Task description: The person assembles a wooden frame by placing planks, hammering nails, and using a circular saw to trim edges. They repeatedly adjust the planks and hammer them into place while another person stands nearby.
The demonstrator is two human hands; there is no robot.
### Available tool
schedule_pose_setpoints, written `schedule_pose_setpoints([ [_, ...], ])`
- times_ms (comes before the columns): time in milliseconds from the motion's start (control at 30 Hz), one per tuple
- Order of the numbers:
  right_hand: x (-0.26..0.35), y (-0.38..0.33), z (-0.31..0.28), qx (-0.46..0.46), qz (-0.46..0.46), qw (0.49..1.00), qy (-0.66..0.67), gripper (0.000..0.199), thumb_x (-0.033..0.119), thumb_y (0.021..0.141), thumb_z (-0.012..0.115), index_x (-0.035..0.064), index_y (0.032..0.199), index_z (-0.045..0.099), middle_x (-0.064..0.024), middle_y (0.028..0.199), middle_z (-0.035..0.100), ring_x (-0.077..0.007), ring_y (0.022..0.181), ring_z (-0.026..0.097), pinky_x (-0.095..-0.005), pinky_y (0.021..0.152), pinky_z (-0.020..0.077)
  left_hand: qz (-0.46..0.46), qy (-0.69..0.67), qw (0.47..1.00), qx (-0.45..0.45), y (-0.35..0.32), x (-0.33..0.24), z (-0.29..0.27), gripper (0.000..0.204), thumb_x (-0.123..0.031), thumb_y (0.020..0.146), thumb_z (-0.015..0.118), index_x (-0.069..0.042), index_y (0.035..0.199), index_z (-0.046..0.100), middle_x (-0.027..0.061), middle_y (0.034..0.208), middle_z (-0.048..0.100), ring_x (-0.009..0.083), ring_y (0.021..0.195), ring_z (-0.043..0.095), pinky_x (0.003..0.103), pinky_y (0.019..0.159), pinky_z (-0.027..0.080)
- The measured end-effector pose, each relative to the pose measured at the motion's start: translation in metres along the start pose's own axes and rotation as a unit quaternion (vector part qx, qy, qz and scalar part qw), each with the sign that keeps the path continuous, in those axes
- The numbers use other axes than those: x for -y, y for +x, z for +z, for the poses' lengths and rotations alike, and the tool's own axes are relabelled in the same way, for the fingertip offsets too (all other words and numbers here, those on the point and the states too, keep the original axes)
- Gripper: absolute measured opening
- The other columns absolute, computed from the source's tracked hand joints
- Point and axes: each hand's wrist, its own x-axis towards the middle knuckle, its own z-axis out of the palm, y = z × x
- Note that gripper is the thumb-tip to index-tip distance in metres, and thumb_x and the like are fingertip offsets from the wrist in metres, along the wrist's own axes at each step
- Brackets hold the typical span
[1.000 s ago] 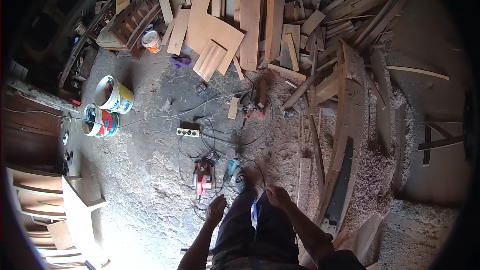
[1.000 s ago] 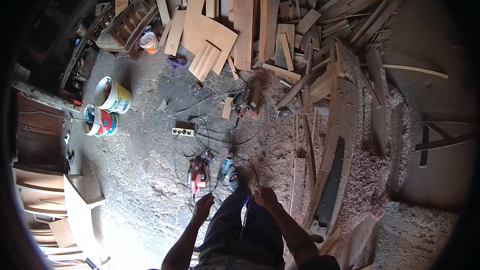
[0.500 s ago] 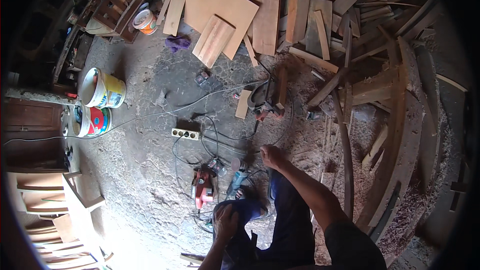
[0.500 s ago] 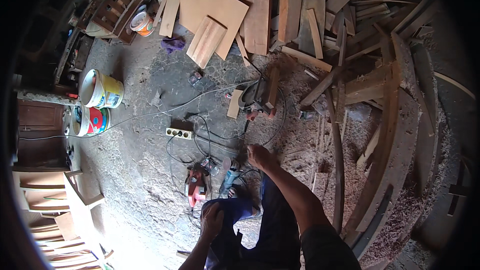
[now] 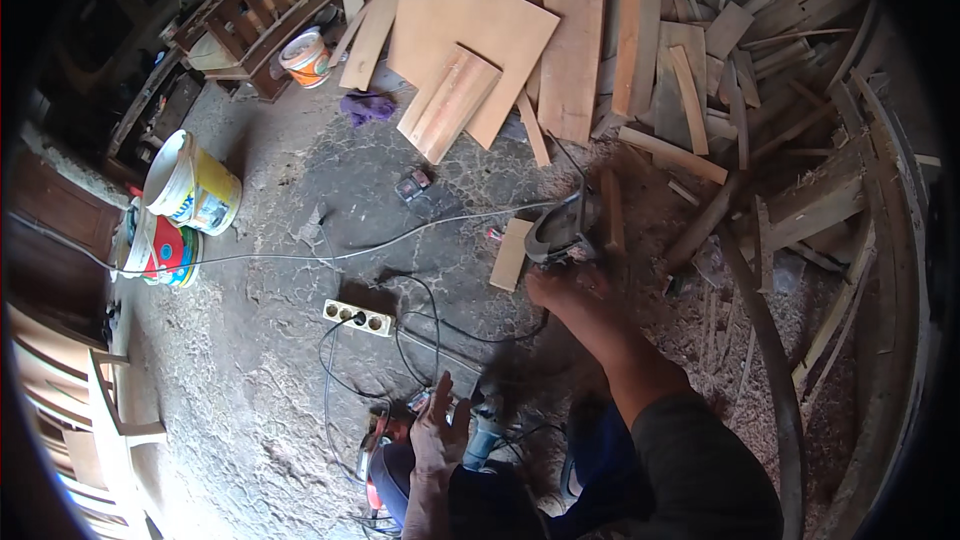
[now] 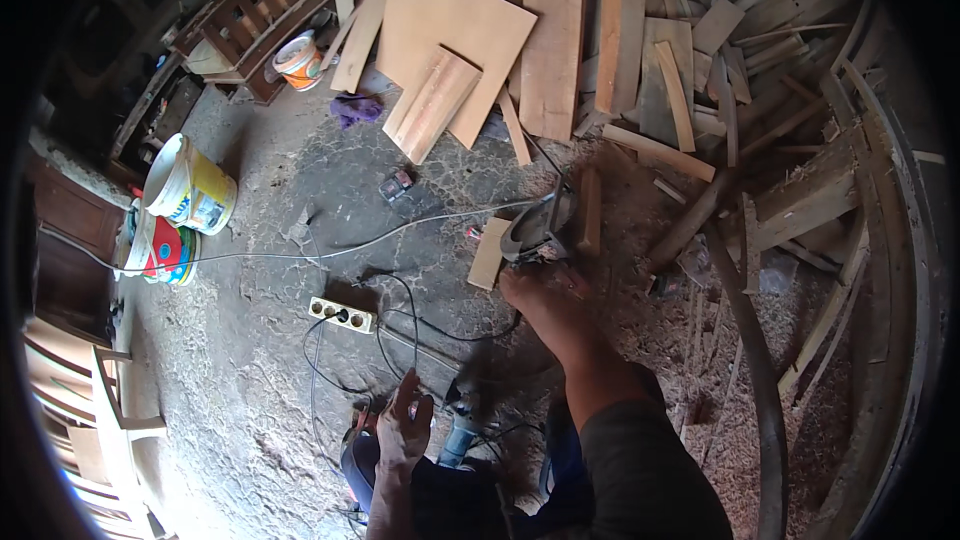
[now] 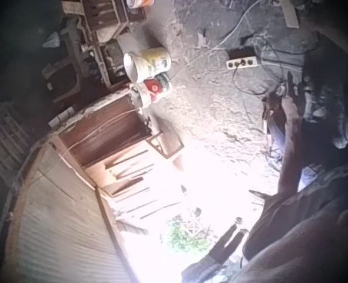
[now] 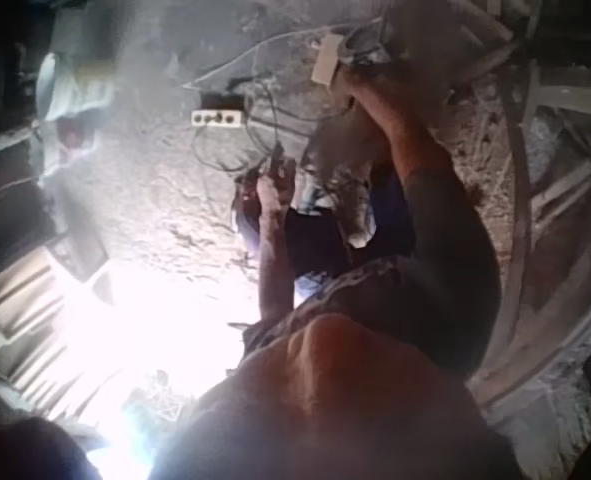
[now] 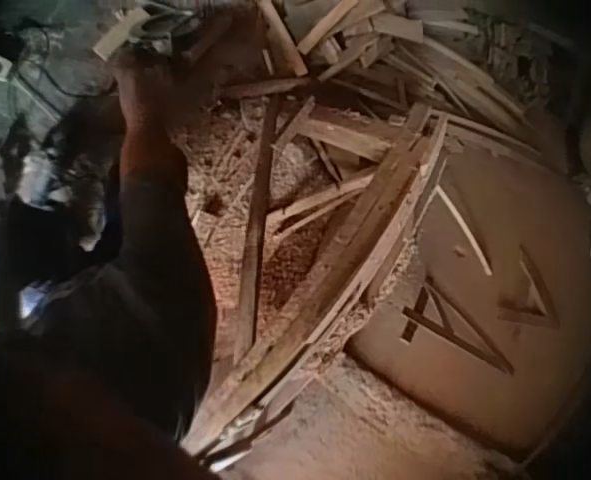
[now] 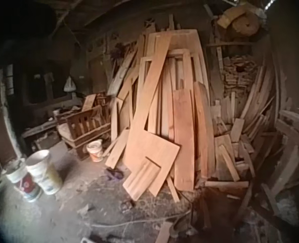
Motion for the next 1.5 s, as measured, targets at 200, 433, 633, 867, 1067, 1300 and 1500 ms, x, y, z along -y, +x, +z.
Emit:
schedule_pose_setpoints([
  [200, 0.005, 0.001, -0.026, 0.048, 0.06, 0.997, -0.019, 0.03, 0.025, 0.087, 0.061, 0.0094, 0.112, 0.058, -0.0158, 0.113, 0.066, -0.0315, 0.106, 0.063, -0.044, 0.089, 0.049, -0.067, -0.025, 0.997, -0.034, -0.004, 0.036, -0.001, 0.061, -0.023, 0.093, 0.068, -0.01, 0.148, 0.046, 0.0207, 0.121, 0.07, 0.0343, 0.098, 0.073, 0.044, 0.082, 0.058],
  [433, -0.013, -0.047, -0.041, 0.011, 0.04, 0.999, 0.008, 0.053, 0.023, 0.088, 0.059, 0.0088, 0.137, 0.048, -0.0203, 0.13, 0.061, -0.0349, 0.121, 0.059, -0.0469, 0.102, 0.0452, -0.081, -0.004, 0.996, -0.032, -0.025, 0.039, -0.006, 0.064, -0.027, 0.093, 0.067, -0.013, 0.151, 0.043, 0.0217, 0.117, 0.071, 0.0402, 0.099, 0.071, 0.046, 0.081, 0.058],
  [633, -0.08, -0.085, -0.045, -0.216, -0.017, 0.958, 0.189, 0.072, 0.016, 0.086, 0.062, 0.0072, 0.154, 0.039, -0.0227, 0.146, 0.052, -0.0369, 0.136, 0.05, -0.0463, 0.115, 0.0384, -0.038, 0.015, 0.999, -0.013, -0.014, 0.028, 0.01, 0.066, -0.025, 0.093, 0.067, -0.016, 0.153, 0.039, 0.017, 0.122, 0.071, 0.0325, 0.098, 0.074, 0.045, 0.082, 0.058],
  [867, -0.076, -0.129, -0.084, -0.395, -0.172, 0.833, 0.348, 0.085, -0.001, 0.071, 0.072, 0.003, 0.151, 0.042, -0.0216, 0.153, 0.044, -0.0367, 0.14, 0.044, -0.0376, 0.116, 0.0389, -0.07, 0.003, 0.998, -0.005, -0.003, 0.02, 0.006, 0.063, -0.026, 0.095, 0.067, -0.015, 0.152, 0.041, 0.0165, 0.122, 0.071, 0.0318, 0.1, 0.074, 0.045, 0.082, 0.058],
  [1067, -0.046, -0.097, -0.091, -0.512, -0.276, 0.753, 0.308, 0.082, -0.005, 0.069, 0.072, 0.0061, 0.146, 0.047, -0.0181, 0.134, 0.055, -0.0351, 0.126, 0.053, -0.0423, 0.105, 0.046, -0.057, 0.027, 0.998, -0.029, -0.009, 0.023, 0.01, 0.061, -0.026, 0.095, 0.067, -0.014, 0.15, 0.044, 0.0176, 0.118, 0.072, 0.0316, 0.093, 0.075, 0.042, 0.076, 0.059],
  [1300, -0.024, -0.046, -0.075, -0.501, -0.204, 0.817, 0.199, 0.08, -0.001, 0.078, 0.069, 0.0201, 0.151, 0.045, -0.0185, 0.139, 0.051, -0.0383, 0.131, 0.049, -0.0494, 0.111, 0.0391, -0.102, 0.0, 0.994, -0.034, -0.016, 0.003, 0.005, 0.063, -0.027, 0.094, 0.066, -0.013, 0.151, 0.043, 0.02, 0.121, 0.07, 0.0346, 0.103, 0.072, 0.047, 0.085, 0.058],
  [1500, -0.011, -0.032, -0.065, -0.45, -0.18, 0.86, 0.161, 0.065, 0.016, 0.098, 0.053, 0.0345, 0.157, 0.035, -0.0186, 0.153, 0.04, -0.0411, 0.139, 0.041, -0.0594, 0.115, 0.0296, -0.111, -0.004, 0.994, -0.023, -0.006, 0.01, 0.01, 0.062, -0.029, 0.096, 0.066, -0.01, 0.15, 0.043, 0.0202, 0.119, 0.071, 0.0351, 0.101, 0.073, 0.044, 0.083, 0.058],
])
